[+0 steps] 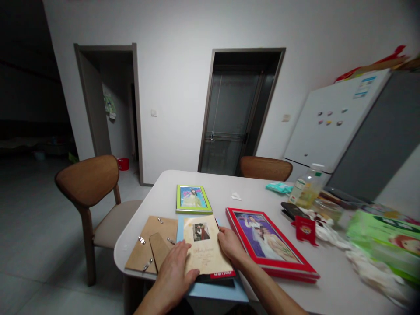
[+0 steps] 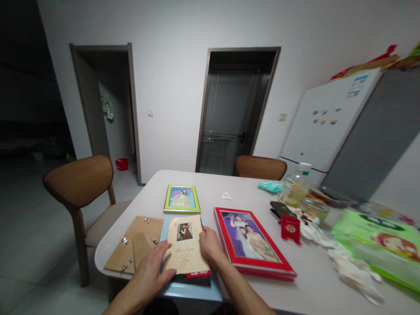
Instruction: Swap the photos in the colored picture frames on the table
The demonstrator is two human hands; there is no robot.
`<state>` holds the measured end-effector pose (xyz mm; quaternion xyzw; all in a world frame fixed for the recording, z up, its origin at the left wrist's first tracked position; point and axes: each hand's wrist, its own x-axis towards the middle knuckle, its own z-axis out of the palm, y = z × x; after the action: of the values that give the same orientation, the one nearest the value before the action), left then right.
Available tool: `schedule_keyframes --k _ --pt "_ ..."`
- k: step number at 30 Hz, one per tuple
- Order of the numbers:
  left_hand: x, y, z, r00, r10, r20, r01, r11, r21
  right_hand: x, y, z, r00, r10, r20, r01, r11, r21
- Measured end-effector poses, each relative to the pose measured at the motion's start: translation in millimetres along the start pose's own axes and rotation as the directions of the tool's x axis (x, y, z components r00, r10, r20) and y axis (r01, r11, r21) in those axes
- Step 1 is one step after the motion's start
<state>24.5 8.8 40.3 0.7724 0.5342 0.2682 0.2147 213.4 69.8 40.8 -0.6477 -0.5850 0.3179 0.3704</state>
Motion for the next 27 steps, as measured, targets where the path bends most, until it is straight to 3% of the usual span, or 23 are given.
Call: schedule_keyframes --k 3,9,14,19,27 --pt "-1 0 0.0 0.999 -0.010 0.042 0.008 0.999 0.040 2 -1 -3 0.998 -0.065 0.015 0.066 0.955 -0.290" --pt "-3 8 -6.7 0.992 0.031 0.123 -0.044 0.993 0.108 -4 0 -8 0.998 -0.056 -0.003 0.047 0.861 -0.506" --pt "-3 14 -14.0 0.987 0.033 0.154 -0.052 0.991 0.123 -17 -6 -5 0.996 -0.092 0.010 0.067 0.643 -0.763" --pt "-3 13 -10.7 0.988 0.055 0.145 -0.074 0.989 0.129 -22 -8 -4 0.980 -0.199 0.014 0.126 0.565 -0.815" --pt "-3 11 -9.1 0.987 0.066 0.143 -0.089 0.983 0.160 -11 -1 -1 0.963 -0.262 0.057 0.202 0.570 -0.796"
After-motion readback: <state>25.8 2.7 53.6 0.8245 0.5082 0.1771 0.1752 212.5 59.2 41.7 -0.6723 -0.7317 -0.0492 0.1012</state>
